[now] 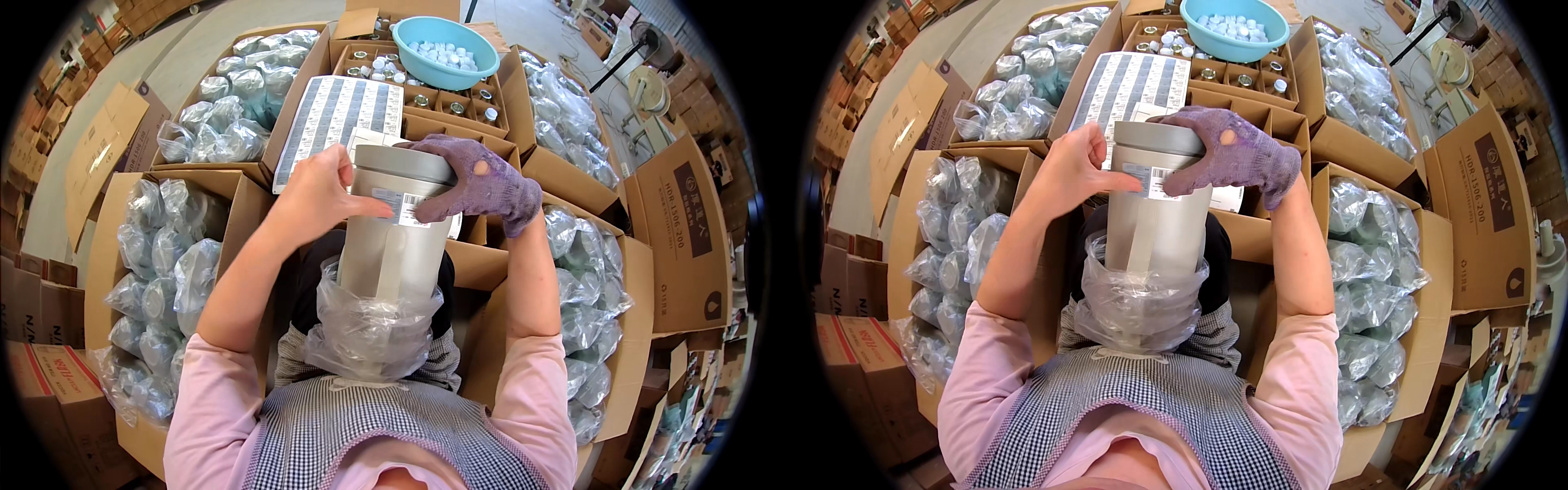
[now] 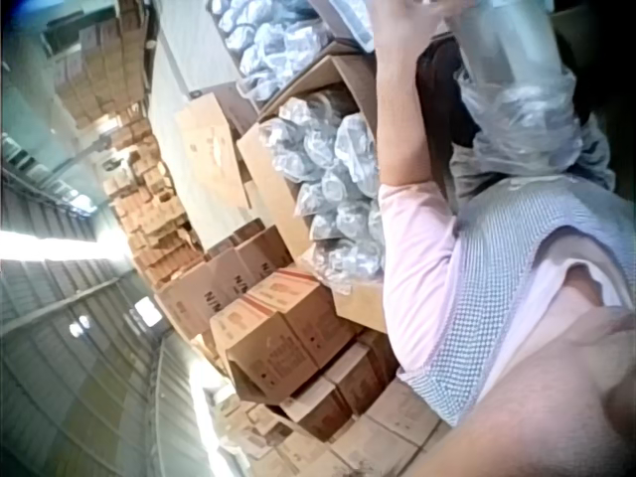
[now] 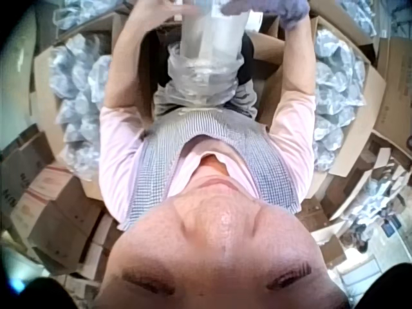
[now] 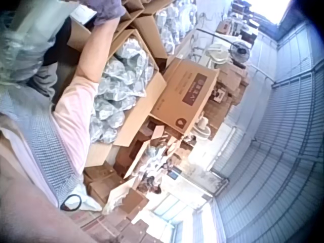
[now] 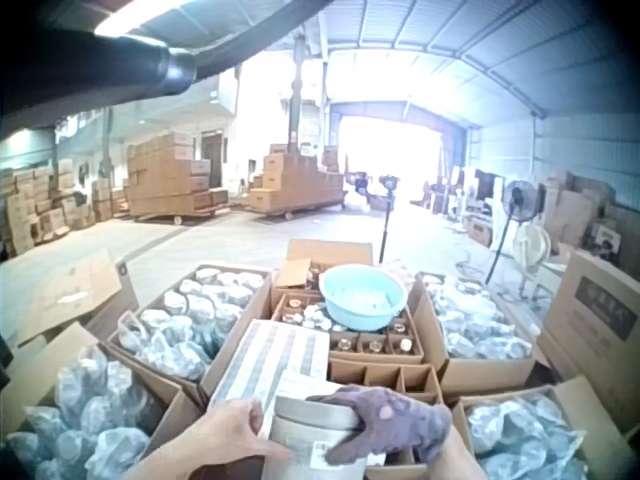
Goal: The person unpacks plastic-wrapped cylindrical containers, removes labels, and assembles them by inserting inner metal liners and screwing on lids. The person handles multiple containers one at a time, placing the finished units into a cardboard box.
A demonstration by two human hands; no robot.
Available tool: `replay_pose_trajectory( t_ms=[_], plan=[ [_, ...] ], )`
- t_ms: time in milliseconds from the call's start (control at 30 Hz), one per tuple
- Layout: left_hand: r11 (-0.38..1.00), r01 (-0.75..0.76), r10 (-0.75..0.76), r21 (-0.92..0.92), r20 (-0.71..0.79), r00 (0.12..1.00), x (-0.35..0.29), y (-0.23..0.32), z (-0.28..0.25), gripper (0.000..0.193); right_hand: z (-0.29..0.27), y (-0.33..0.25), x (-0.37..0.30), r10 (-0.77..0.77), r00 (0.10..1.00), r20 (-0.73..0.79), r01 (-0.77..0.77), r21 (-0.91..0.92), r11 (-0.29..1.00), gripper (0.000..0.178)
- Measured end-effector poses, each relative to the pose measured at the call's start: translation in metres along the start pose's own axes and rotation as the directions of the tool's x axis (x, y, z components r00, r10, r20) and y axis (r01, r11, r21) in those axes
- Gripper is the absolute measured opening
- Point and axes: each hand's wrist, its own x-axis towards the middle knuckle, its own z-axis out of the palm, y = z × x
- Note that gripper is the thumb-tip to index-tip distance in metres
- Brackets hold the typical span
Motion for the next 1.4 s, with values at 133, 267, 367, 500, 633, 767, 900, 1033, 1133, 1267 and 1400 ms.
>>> replay_pose_trajectory(
  t_ms=[133,267,367,500,633,767,900,1033,1133,1267,1400],
  plan=[
    [0.990,-0.026,0.049,-0.142,0.160,0.986,0.005,-0.040,-0.010,0.065,-0.002,0.001,-0.003,0.016,0.999,0.047,-0.015,-0.014,1.000,0.082],
    [0.879,-0.445,0.385,-0.171,-0.297,0.874,-0.012,0.000,0.024,0.079,0.001,-0.001,0.005,-0.102,0.994,0.047,0.106,-0.077,0.991,0.078],
    [0.781,-0.322,0.341,-0.535,-0.067,0.938,0.019,-0.066,0.043,0.055,-0.009,-0.009,0.002,-0.047,0.981,0.191,0.063,-0.079,0.995,0.079],
    [0.725,-0.242,0.262,-0.645,-0.067,0.963,0.013,-0.055,0.039,0.044,-0.010,-0.012,-0.005,-0.126,0.983,0.134,0.129,-0.016,0.992,0.080],
    [0.747,-0.463,0.382,-0.477,-0.263,0.886,0.002,-0.055,0.065,0.067,-0.005,-0.018,-0.002,-0.134,0.985,0.110,0.140,-0.051,0.989,0.069],
    [0.909,-0.368,0.340,-0.195,-0.160,0.927,-0.030,-0.060,0.055,0.074,0.007,-0.005,-0.007,0.024,1.000,0.002,-0.023,-0.101,0.995,0.054],
    [0.577,-0.784,0.743,0.227,0.251,0.620,-0.041,-0.019,0.041,0.070,0.013,0.021,0.002,-0.464,0.885,0.037,0.421,-0.489,0.764,0.042],
    [0.763,-0.643,0.626,0.071,0.167,0.762,-0.054,-0.049,0.041,0.078,0.016,0.018,-0.010,-0.421,0.907,0.013,0.351,-0.574,0.740,0.039],
    [0.827,-0.546,0.535,0.133,0.112,0.838,-0.073,-0.067,0.034,0.077,0.020,0.012,-0.010,-0.395,0.919,-0.007,0.312,-0.599,0.738,0.043],
    [0.667,-0.684,0.638,0.296,0.248,0.729,-0.065,0.019,0.038,0.072,0.025,0.012,0.008,-0.412,0.910,0.040,0.339,-0.645,0.685,0.042],
    [0.730,-0.550,0.516,0.406,0.201,0.833,-0.083,0.036,0.050,0.074,0.024,0.012,0.003,-0.442,0.896,0.043,0.369,-0.625,0.688,0.044]
  ],
)
